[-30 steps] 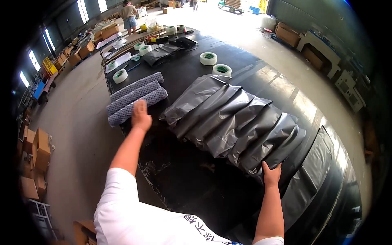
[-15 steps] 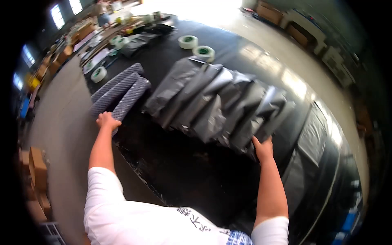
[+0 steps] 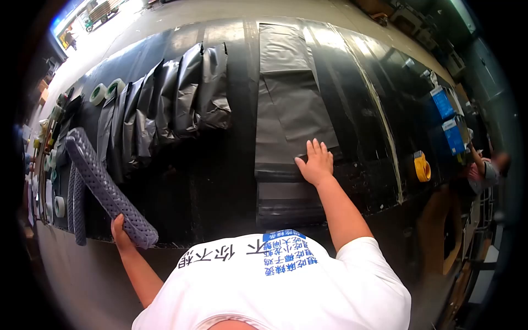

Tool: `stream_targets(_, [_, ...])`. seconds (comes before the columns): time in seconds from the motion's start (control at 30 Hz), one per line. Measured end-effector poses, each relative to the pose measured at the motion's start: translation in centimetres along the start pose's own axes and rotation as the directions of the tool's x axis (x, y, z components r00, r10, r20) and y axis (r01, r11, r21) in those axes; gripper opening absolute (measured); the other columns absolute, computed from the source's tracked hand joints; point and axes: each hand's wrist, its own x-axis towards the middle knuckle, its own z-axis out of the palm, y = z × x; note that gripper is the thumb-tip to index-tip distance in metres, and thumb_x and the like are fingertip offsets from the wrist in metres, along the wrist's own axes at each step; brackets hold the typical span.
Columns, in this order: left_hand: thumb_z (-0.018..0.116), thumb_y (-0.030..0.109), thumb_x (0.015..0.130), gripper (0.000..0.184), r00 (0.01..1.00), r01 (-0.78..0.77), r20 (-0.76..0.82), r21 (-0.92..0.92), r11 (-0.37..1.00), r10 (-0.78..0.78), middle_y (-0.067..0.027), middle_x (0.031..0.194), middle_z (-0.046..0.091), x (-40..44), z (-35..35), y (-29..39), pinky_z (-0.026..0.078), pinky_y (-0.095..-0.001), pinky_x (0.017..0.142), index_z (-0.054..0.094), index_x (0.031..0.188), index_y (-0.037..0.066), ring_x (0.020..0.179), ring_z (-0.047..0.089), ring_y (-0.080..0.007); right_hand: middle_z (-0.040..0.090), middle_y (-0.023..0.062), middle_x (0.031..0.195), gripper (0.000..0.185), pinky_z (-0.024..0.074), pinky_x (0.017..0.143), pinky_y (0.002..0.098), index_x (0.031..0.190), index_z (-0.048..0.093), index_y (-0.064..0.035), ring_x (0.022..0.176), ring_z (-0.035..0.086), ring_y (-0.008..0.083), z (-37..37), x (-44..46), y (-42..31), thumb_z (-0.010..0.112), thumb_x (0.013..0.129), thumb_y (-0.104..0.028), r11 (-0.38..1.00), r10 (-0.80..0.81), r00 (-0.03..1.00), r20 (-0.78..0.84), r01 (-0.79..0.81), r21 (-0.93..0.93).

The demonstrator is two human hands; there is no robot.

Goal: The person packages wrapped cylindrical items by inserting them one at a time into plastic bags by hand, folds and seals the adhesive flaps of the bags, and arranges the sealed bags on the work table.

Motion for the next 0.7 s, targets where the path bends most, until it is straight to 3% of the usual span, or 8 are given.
stream_targets(0.1, [0.066,0.028,0.074,0.059,0.966,0.062,0.255,-0.042,0.997,-0.049,-0.0119,0.101,0.062,-1.9,9.9,0.6,0.053,-0.0337,0.08,0.053,0.122,-0.005,0.087,0.063,-0.0216,0.023,0.0094,0.162,0.077,0.0205,0.12,0.0469,0.154,0.031,-0.0096,0.15,0.018,0.0313,1.4,-2.5,0.2,0.053,0.095,-0.054,1.0,0.02,0.998,0.053,-0.021,0.022])
stream_targets(0.23, [0.068,0.021,0.073,0.054,0.804,0.218,0.565,0.005,0.976,-0.183,-0.01,0.097,0.065,-3.5,19.4,-2.5,0.055,-0.0301,0.073,0.055,0.118,-0.006,0.08,0.067,-0.0197,0.058,0.0073,0.137,0.045,0.0334,0.109,0.0439,0.123,0.068,-0.0141,0.131,0.046,0.0291,2.8,-2.5,1.3,0.068,0.087,-0.041,0.977,-0.104,0.958,-0.266,0.148,0.152])
stream_targets(0.27, [0.068,0.02,0.073,0.053,0.768,0.251,0.6,0.041,0.967,-0.225,-0.0101,0.097,0.065,-4.1,21.5,-3.5,0.055,-0.0302,0.074,0.055,0.117,-0.006,0.08,0.066,-0.0191,0.069,0.002,0.109,0.023,0.043,0.094,0.0413,0.095,0.076,-0.0151,0.108,0.059,0.0254,3.7,-1.9,1.7,0.072,0.082,-0.034,0.957,-0.185,0.794,-0.579,0.279,0.077])
stream_targets(0.4, [0.07,0.021,0.072,0.057,0.639,0.296,0.689,0.188,0.936,-0.341,-0.0115,0.097,0.066,-6.4,26.9,-7.7,0.058,-0.0311,0.073,0.054,0.119,-0.007,0.079,0.068,-0.0192,0.066,0.0016,0.088,0.022,0.0496,0.076,0.0411,0.083,0.071,-0.0155,0.086,0.063,0.0242,1.8,-1.3,1.3,0.064,0.089,-0.035,0.958,-0.25,0.902,-0.351,0.283,0.046])
stream_targets(0.53, [0.068,0.024,0.076,0.058,0.514,0.345,0.762,0.238,0.908,-0.394,-0.0127,0.103,0.066,-8.7,29.5,-8.2,0.057,-0.0323,0.079,0.053,0.122,-0.008,0.086,0.068,-0.0195,0.067,0.0071,0.104,0.035,0.0514,0.088,0.04,0.105,0.074,-0.016,0.104,0.065,0.0269,-1.9,-8.1,-3.4,0.06,0.092,-0.045,0.936,-0.287,0.95,0.119,0.252,0.246])
stream_targets(0.57, [0.068,0.025,0.077,0.058,0.475,0.374,0.783,0.233,0.898,-0.401,-0.013,0.104,0.065,-9.5,30.3,-7.9,0.057,-0.0324,0.08,0.054,0.122,-0.008,0.086,0.068,-0.0195,0.064,0.0092,0.115,0.04,0.0508,0.09,0.0398,0.111,0.073,-0.0165,0.104,0.064,0.029,-2.1,-9.9,-3.4,0.065,0.088,-0.049,0.91,-0.302,0.951,0.07,0.265,0.319])
stream_targets(0.63, [0.067,0.026,0.081,0.056,0.43,0.407,0.797,0.247,0.879,-0.423,-0.0135,0.106,0.065,-11.1,31.4,-8.4,0.056,-0.0322,0.081,0.054,0.123,-0.007,0.088,0.067,-0.0189,0.064,0.0098,0.119,0.052,0.0497,0.092,0.04,0.124,0.067,-0.0121,0.103,0.064,0.0283,0.4,-10.1,-1.1,0.069,0.086,-0.047,0.646,-0.373,0.926,0.058,0.214,0.732])
stream_targets(0.7, [0.067,0.028,0.086,0.052,0.42,0.418,0.786,0.277,0.865,-0.454,-0.0139,0.108,0.064,-12.4,32.6,-10.3,0.054,-0.0317,0.084,0.054,0.124,-0.006,0.091,0.065,-0.0176,0.065,0.0099,0.114,0.055,0.0499,0.091,0.0387,0.128,0.06,-0.0065,0.1,0.064,0.0259,0.0,-11.4,0.7,0.071,0.086,-0.041,-0.092,-0.192,0.968,0.162,-0.182,0.979])
